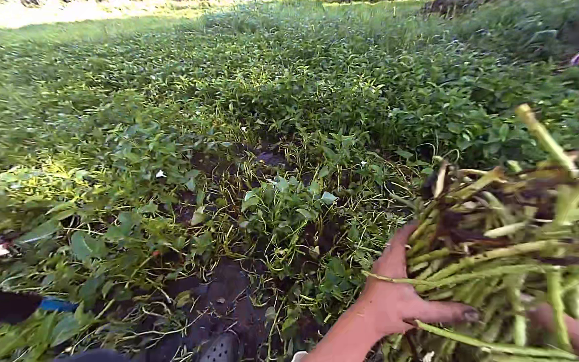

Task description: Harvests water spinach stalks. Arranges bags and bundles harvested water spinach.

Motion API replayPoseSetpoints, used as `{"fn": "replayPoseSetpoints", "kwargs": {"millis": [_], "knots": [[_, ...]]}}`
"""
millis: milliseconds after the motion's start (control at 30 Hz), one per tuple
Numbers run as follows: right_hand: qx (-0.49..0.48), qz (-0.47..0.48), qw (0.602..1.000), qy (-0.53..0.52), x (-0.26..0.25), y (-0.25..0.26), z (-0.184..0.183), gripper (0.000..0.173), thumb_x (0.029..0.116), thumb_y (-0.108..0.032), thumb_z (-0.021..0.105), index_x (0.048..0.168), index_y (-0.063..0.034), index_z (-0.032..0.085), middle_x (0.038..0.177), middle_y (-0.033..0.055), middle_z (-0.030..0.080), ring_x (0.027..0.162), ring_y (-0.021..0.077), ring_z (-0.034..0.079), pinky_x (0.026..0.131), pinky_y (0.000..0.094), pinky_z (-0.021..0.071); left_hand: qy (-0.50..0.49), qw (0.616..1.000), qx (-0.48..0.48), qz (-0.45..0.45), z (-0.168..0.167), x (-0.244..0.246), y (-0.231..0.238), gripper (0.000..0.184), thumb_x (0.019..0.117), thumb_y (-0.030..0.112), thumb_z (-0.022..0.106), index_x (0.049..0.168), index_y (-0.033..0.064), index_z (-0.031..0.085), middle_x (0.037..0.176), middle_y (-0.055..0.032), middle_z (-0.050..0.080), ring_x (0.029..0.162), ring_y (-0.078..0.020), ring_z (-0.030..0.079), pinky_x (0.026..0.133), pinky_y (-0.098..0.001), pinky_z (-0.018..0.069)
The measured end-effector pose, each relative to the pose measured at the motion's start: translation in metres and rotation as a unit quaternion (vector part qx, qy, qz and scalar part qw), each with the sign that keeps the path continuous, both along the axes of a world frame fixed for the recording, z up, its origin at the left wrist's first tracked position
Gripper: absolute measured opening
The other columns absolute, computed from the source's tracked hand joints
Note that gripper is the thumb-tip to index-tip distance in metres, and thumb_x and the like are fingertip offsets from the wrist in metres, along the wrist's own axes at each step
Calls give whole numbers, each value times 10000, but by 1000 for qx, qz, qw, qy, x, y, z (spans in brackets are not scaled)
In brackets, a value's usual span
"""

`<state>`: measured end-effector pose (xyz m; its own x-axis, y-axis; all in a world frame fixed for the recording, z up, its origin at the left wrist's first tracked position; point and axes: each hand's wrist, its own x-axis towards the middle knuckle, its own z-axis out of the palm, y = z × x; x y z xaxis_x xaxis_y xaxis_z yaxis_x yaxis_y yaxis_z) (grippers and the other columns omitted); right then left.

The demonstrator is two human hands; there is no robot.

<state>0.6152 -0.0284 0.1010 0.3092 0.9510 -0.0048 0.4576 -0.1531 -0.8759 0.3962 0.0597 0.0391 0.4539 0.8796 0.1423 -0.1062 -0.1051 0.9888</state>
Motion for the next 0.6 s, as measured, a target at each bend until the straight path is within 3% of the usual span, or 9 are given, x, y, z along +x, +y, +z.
{"fn": "replayPoseSetpoints", "kwargs": {"millis": [67,133,233,333,400,500,600], "knots": [[-75,17,997,-10,-14,32,-46,989,777,-384,822,1540,13,334,1371,151,599,1216,131,608,1028,385,526,3,996,-57,61,-48,-19,0,1211,620,230,979,1586,57,269,1490,-165,508,1334,-168,542,1128,-352,467],[-149,42,988,-12,-28,65,-93,988,770,-396,820,1552,-14,353,1411,190,577,1285,223,584,1067,460,498,41,988,-103,111,-99,-31,1,1258,634,273,972,1599,14,207,1552,-214,429,1414,-211,467,1177,-359,407],[-273,109,956,-12,-42,109,-168,921,895,-324,806,1586,7,295,1509,249,489,1409,327,483,1167,521,398,148,962,-189,128,-170,-45,3,1257,736,352,920,1616,-8,99,1615,-276,300,1487,-307,367,1220,-422,335],[-350,170,918,-79,-53,126,-249,815,938,-352,765,1546,21,369,1465,271,527,1384,371,509,1164,543,398,372,883,-283,48,-214,-53,10,1230,872,507,779,1626,20,-62,1599,-325,292,1407,-418,466,1141,-527,426],[-392,198,888,-136,-56,126,-284,895,924,-445,754,1576,-1,331,1471,290,518,1393,413,497,1163,597,380,445,843,-302,19,-238,-56,17,1260,864,531,770,1617,10,-96,1594,-317,307,1342,-423,536,1085,-547,478],[-409,230,871,-144,-51,134,-264,933,898,-468,786,1577,-9,338,1502,290,485,1429,408,453,1189,592,344,426,861,-280,-8,-241,-71,22,1163,843,513,791,1611,-24,102,1507,-294,455,1353,-394,527,1124,-546,438],[-469,267,820,-193,-50,145,-181,796,968,-326,741,1570,11,345,1476,312,500,1378,442,495,1165,590,360,425,857,-251,-149,-209,-92,31,1105,886,443,780,1633,21,83,1548,-289,410,1410,-408,464,1164,-571,380]]}}
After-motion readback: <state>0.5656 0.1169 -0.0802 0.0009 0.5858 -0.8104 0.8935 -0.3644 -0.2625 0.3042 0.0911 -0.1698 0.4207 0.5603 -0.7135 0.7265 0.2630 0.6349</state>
